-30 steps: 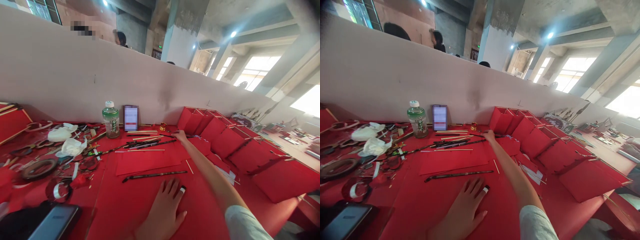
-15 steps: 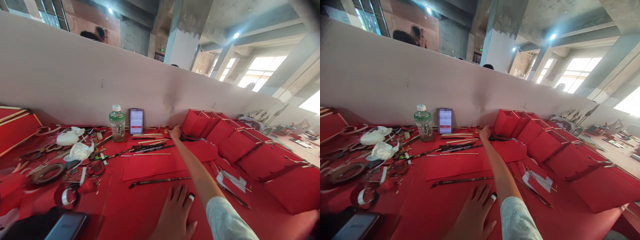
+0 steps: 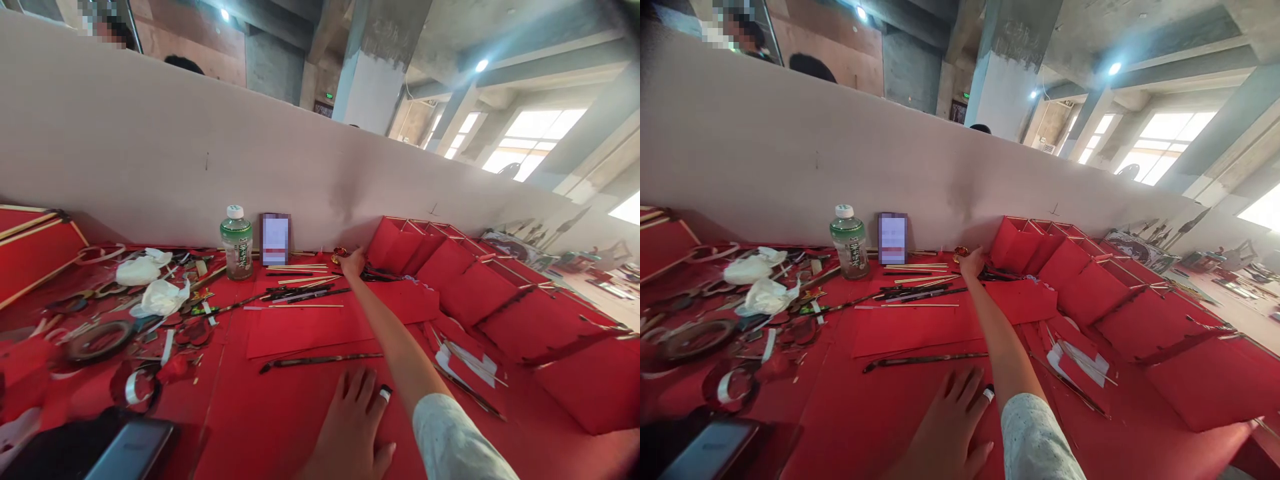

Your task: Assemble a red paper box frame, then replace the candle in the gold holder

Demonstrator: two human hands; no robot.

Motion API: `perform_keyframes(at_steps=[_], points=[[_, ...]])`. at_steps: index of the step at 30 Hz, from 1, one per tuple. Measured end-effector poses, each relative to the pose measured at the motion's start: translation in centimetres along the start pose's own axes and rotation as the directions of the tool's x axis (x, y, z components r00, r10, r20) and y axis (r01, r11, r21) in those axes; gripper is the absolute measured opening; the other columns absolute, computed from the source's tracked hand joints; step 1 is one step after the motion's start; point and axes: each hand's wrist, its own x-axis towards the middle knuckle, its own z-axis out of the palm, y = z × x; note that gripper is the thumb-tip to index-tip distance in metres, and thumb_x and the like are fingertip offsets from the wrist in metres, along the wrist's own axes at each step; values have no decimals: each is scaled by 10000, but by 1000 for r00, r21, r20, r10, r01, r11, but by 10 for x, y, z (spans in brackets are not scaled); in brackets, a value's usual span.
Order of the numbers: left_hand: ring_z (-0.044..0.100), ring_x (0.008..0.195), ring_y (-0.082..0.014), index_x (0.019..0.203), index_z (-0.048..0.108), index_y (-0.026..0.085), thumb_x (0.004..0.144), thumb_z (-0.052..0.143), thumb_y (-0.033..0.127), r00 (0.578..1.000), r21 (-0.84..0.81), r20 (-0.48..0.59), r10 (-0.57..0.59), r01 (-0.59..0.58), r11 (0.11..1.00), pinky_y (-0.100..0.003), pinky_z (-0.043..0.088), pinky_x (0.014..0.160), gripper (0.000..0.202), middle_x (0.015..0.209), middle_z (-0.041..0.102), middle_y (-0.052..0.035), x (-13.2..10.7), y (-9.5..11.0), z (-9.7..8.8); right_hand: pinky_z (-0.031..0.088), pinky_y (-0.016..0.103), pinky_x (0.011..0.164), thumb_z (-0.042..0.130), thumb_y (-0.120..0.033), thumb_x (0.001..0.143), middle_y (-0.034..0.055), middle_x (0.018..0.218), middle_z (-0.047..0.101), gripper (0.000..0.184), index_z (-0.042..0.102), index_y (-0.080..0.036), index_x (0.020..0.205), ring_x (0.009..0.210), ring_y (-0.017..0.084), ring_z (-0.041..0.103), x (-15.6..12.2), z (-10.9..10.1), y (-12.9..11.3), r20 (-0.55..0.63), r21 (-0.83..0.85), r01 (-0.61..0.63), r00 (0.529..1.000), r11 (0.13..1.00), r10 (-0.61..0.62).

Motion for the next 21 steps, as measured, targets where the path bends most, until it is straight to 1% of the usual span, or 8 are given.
perform_keyframes(at_steps=[3,7,11,16,19,21], points=[[231,1565,-380,1541,410,232,950,526,483,1000,-8,-4,1,-1,1000,-669,193,1260,652,1683,277,-145,0,0,0,502,380,993,887,-287,652,231,1237,693,880,432,-70,1373,1206,341,656,0,-6,-2,-4,26,21,1000,999,-20],[217,1569,-381,1558,390,233,973,479,531,1000,-6,-6,-11,11,1000,-677,195,1258,662,1679,283,-150,-1,1,0,492,371,1005,885,-266,655,218,1299,669,881,423,-85,1382,1226,330,646,0,-17,-5,-1,56,46,999,997,-46],[241,1566,-364,1560,394,256,984,451,579,999,-7,-40,-10,10,1000,-656,214,1264,662,1674,308,-128,-2,3,0,502,363,983,882,-256,644,179,1279,691,876,422,-126,1377,1200,308,664,-3,-31,-3,16,82,46,999,996,-48],[230,1569,-365,1548,414,247,990,420,600,998,22,-66,-6,8,1000,-653,211,1264,660,1661,339,-126,-3,4,0,499,348,972,873,-275,628,123,1216,731,876,417,-161,1367,1185,282,670,-9,-58,3,52,136,64,996,989,-71],[279,1550,-365,1540,420,255,980,443,603,996,45,-84,8,-4,999,-644,225,1257,660,1652,358,-129,-2,3,1,490,347,979,866,-256,612,97,1167,753,864,420,-170,1347,1179,273,669,-16,-78,11,72,180,80,993,980,-94],[305,1537,-363,1526,437,257,974,464,597,994,66,-105,16,-9,998,-637,242,1249,649,1641,376,-128,-1,2,3,492,347,972,868,-251,601,88,1140,763,870,417,-173,1340,1137,266,686,-22,-91,19,85,211,89,990,974,-109]])
